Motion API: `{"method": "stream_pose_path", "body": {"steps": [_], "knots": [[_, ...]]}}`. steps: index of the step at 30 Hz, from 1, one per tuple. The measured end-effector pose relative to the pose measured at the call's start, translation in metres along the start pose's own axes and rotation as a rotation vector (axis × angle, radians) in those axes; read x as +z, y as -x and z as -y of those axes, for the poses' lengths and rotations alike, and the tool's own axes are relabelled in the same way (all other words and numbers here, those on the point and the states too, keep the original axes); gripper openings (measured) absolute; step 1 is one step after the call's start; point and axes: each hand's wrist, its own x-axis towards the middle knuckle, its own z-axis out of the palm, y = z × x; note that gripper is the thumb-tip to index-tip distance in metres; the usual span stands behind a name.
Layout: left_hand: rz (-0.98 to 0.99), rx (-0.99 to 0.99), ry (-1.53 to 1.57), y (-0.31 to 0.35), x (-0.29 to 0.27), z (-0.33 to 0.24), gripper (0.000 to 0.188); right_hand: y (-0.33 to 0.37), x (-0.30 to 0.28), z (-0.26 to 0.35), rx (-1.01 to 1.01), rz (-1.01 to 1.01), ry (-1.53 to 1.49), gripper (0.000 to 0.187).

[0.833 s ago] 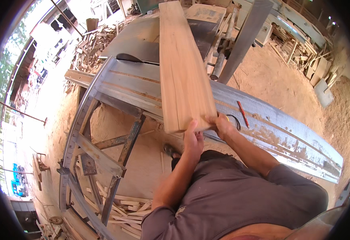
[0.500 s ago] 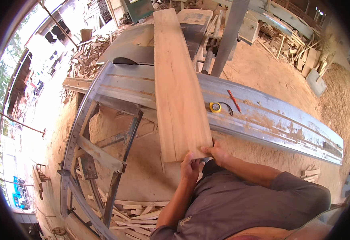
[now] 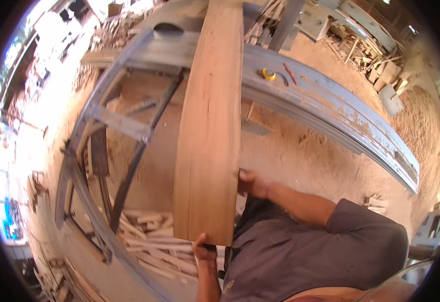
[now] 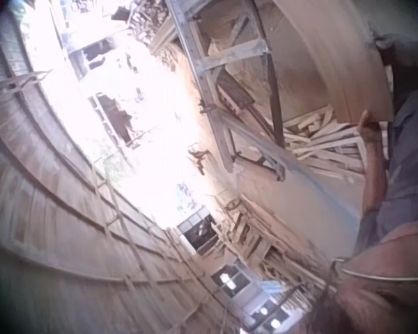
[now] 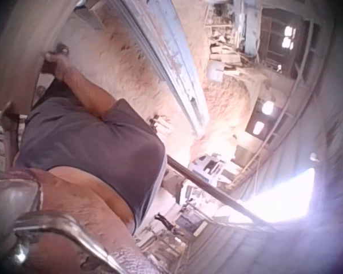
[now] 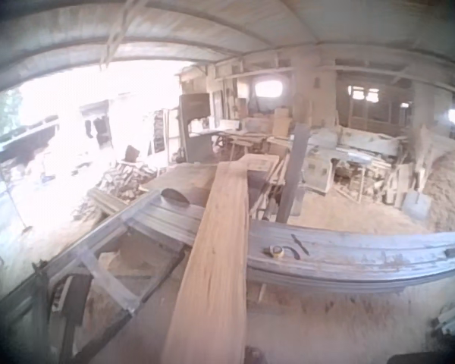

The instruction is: The person uses a table saw to cut a large wooden plank, then measures and marks the plank with a tape measure and pencil.

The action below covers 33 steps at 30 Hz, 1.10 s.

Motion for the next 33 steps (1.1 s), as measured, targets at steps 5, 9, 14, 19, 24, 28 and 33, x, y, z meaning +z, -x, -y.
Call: {"method": "stream_pose_path", "body": {"steps": [5, 9, 14, 19, 24, 28, 33], "knots": [[-0.281, 0.080, 0.005, 0.054, -0.050, -0.019, 0.008, -0.051, 0.015, 0.037, -0.269, -0.203, 0.028, 0.049], [-0.224, 0.085, -0.064, 0.052, -0.068, -0.015, 0.030, -0.074, 0.017, 0.068, -0.277, -0.225, -0.058, 0.053], [-0.190, 0.158, -0.047, 0.066, -0.060, -0.023, 0.052, -0.092, 0.044, 0.059, -0.356, -0.418, 0.124, 0.043], [-0.142, 0.191, -0.053, 0.087, -0.089, -0.063, 0.053, -0.084, 0.071, 0.016, -0.332, -0.387, 0.115, 0.040], [-0.251, 0.314, -0.019, 0.138, -0.154, -0.158, 0.044, -0.085, 0.129, -0.078, -0.208, -0.305, 0.035, 0.040], [-0.674, 0.795, -0.100, 0.208, -0.240, -0.244, 0.036, -0.098, 0.183, -0.175, -0.011, -0.236, 0.020, 0.036], [-1.102, 1.296, -0.483, 0.228, -0.229, -0.245, 0.062, -0.105, 0.209, -0.274, 0.255, -0.268, 0.122, 0.032]]}}
